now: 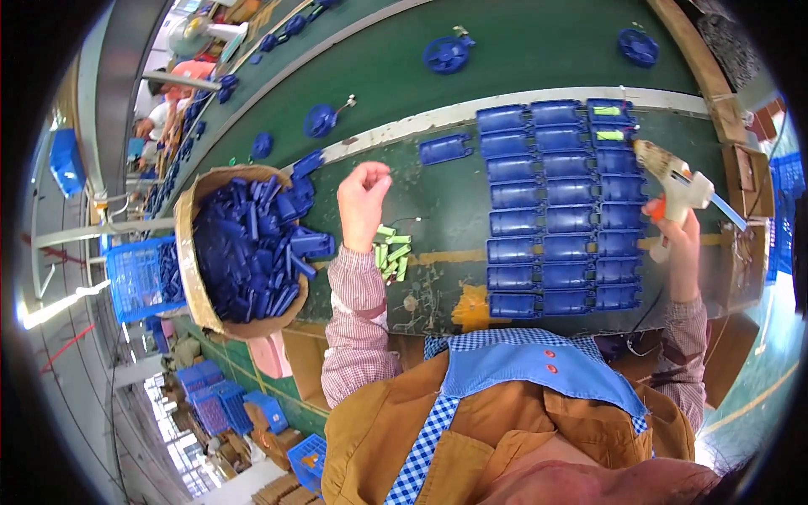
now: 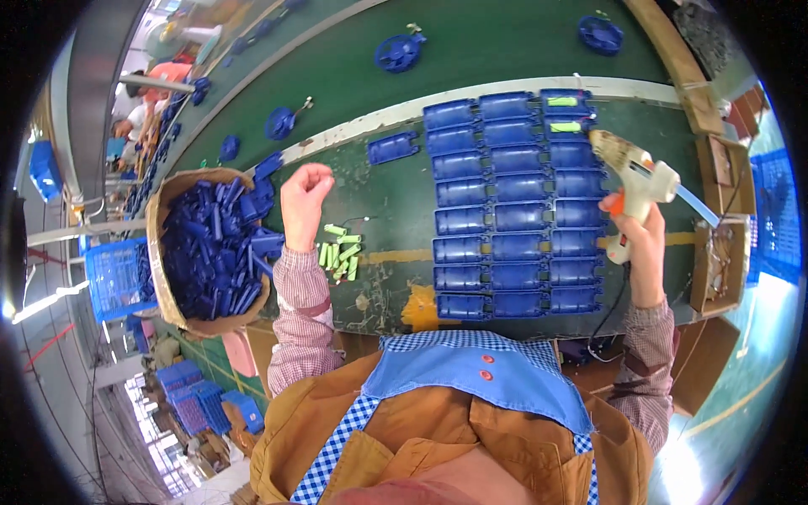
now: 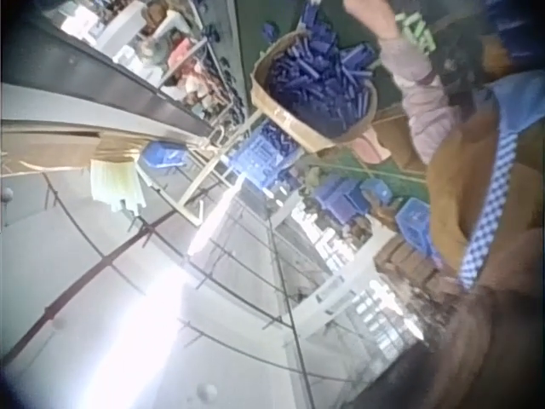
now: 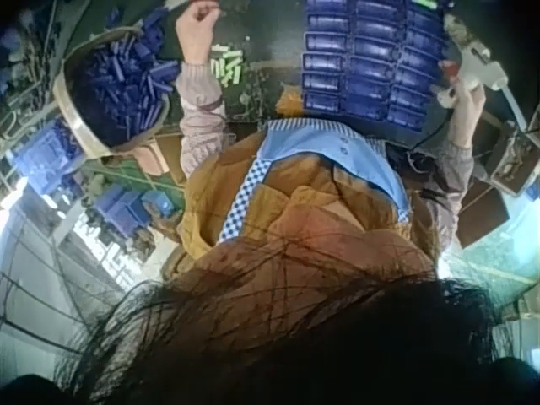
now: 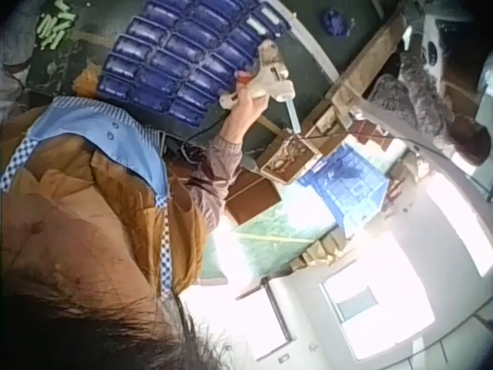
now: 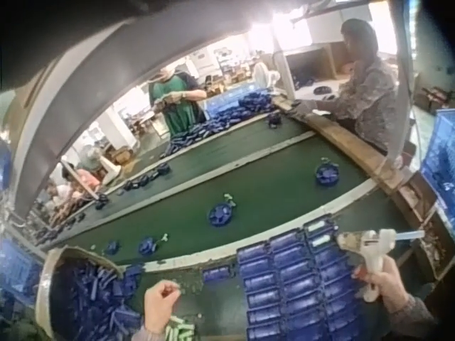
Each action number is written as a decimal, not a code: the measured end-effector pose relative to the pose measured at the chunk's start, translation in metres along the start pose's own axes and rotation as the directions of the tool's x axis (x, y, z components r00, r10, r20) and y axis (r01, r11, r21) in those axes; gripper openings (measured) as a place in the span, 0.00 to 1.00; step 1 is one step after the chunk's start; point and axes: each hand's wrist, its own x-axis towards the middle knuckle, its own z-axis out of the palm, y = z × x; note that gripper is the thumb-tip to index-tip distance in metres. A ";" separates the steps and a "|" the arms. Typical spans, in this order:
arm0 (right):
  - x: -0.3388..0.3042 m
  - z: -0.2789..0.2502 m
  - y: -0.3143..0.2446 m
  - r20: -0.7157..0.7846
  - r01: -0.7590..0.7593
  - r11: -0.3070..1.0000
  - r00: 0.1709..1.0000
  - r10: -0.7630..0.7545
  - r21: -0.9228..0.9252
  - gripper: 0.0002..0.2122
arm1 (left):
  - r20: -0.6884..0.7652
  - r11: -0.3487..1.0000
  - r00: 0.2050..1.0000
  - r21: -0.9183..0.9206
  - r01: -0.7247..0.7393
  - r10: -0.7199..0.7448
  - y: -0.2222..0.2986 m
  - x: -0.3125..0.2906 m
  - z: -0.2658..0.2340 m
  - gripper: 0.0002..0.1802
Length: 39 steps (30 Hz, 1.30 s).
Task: Assembling electronic components by gluing small parts into blue plastic housings on an industrial assembly line.
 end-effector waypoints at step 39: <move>-0.025 0.007 0.003 0.089 -0.006 0.997 0.996 -0.001 0.082 0.14 | 0.214 0.795 0.977 -0.596 0.111 0.024 0.051 -0.049 0.068 0.10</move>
